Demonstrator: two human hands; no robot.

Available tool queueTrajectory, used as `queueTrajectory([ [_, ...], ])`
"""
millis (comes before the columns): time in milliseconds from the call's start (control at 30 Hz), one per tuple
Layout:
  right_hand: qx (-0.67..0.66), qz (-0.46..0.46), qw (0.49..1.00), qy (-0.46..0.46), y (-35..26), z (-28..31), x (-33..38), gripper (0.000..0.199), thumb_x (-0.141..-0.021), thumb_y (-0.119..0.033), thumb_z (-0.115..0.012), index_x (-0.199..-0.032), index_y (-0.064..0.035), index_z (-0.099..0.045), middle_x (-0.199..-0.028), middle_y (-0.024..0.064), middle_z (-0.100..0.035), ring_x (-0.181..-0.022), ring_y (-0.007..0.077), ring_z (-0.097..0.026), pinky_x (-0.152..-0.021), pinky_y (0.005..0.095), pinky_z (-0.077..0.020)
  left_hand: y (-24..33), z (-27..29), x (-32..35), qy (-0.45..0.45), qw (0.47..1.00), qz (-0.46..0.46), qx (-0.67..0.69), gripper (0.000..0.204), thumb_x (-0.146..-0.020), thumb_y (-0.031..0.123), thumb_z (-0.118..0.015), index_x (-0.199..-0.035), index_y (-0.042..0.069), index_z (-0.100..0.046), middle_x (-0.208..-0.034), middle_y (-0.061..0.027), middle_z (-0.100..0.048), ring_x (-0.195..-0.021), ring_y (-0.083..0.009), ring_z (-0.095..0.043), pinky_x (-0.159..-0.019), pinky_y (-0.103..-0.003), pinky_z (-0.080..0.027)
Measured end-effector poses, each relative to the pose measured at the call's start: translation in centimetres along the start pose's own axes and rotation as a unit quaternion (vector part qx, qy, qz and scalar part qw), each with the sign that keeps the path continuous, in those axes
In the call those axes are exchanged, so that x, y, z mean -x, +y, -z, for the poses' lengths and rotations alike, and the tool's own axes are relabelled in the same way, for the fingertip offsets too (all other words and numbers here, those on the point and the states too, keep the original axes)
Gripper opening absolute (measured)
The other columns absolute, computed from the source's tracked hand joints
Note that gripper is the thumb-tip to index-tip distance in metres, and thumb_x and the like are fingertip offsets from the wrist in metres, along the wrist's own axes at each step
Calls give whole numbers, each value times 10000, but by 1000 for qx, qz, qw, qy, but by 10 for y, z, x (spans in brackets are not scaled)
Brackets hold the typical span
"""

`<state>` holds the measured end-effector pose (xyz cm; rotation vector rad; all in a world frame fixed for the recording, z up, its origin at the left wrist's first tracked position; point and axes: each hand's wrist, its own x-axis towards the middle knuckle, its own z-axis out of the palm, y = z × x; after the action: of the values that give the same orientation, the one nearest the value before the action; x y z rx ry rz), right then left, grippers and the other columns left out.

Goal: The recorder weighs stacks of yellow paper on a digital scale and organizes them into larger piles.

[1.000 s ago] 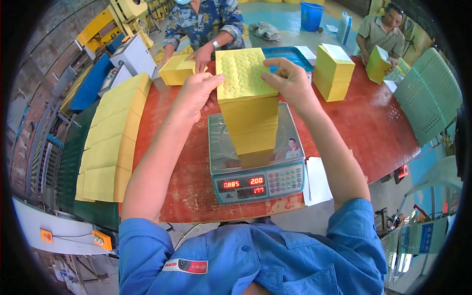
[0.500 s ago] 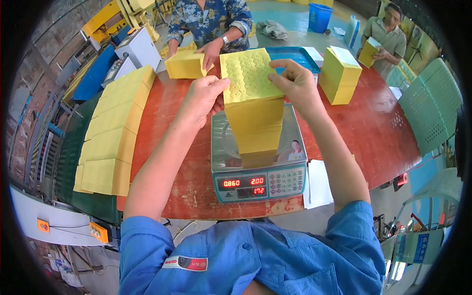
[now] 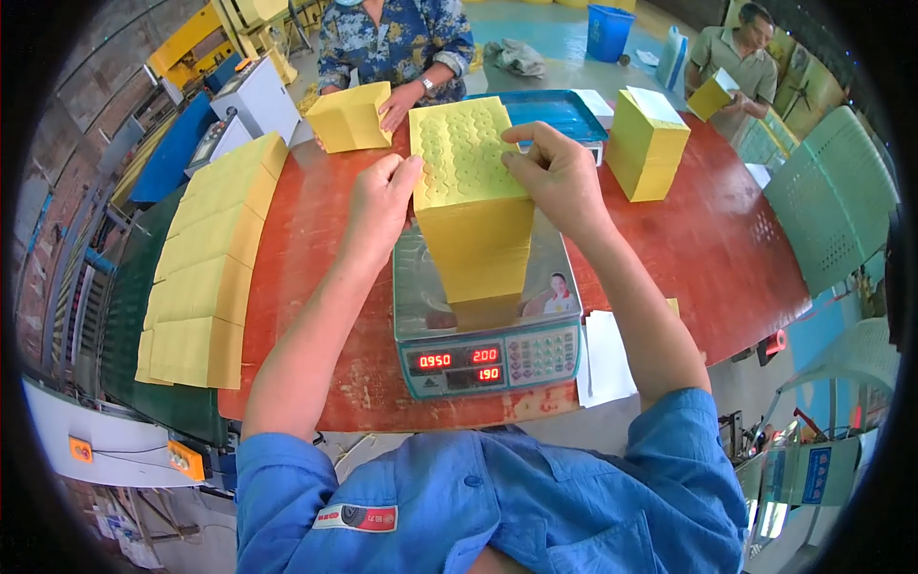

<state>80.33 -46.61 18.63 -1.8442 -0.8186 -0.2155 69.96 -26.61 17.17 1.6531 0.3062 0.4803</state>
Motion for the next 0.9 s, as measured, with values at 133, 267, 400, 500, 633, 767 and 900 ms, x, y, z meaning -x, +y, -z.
queueTrajectory([
  [133,29,6,999,15,1,-4,5,194,-859,-124,-632,-1036,-61,-683,-636,110,-611,-570,200,-606,-555,339,-461,-17,0,-12,67,970,-184,-147,389,-977,261,-553,-711,2,-438,-597,-89,-373,-567,-130,-368,-536,-339,-356],
  [267,11,18,1000,21,9,-6,6,164,-927,-96,-578,-1043,-28,-672,-615,1,-491,-582,47,-431,-540,244,-373,-20,-4,-11,54,977,-159,-131,397,-993,269,-530,-729,-9,-426,-627,-72,-378,-614,-124,-367,-568,-342,-356],
  [400,5,35,998,46,15,-10,2,182,-896,-82,-567,-1036,-59,-681,-649,127,-612,-572,201,-602,-569,328,-467,-15,-8,-4,56,986,-133,-78,410,-1021,308,-493,-750,1,-463,-623,-28,-421,-597,-104,-398,-537,-311,-354],
  [500,-60,10,997,57,12,-5,10,186,-912,-65,-559,-1058,-47,-673,-667,91,-608,-589,138,-558,-581,294,-453,1,-14,21,71,995,-73,24,410,-1039,320,-448,-743,38,-481,-609,-6,-451,-558,-81,-422,-493,-265,-335],
  [633,-90,54,987,124,-8,9,55,208,-945,-15,-506,-1084,-26,-660,-667,-57,-484,-561,26,-421,-504,205,-339,-15,13,87,26,994,-106,18,395,-1048,301,-410,-718,89,-462,-582,9,-453,-501,-69,-388,-465,-237,-299],
  [767,-150,-57,985,70,-19,-11,151,215,-898,60,-512,-1046,-4,-654,-751,12,-534,-692,67,-496,-620,232,-423,-73,68,180,47,999,-12,-8,380,-1041,269,-416,-704,95,-445,-559,4,-434,-483,-69,-369,-454,-247,-283],
  [900,-189,-206,960,-15,-13,-66,255,216,-895,57,-512,-1039,-6,-659,-720,-14,-513,-682,48,-466,-593,223,-401,-145,122,282,123,981,152,9,361,-1022,255,-449,-694,105,-449,-537,5,-434,-455,-67,-370,-431,-247,-274],
])
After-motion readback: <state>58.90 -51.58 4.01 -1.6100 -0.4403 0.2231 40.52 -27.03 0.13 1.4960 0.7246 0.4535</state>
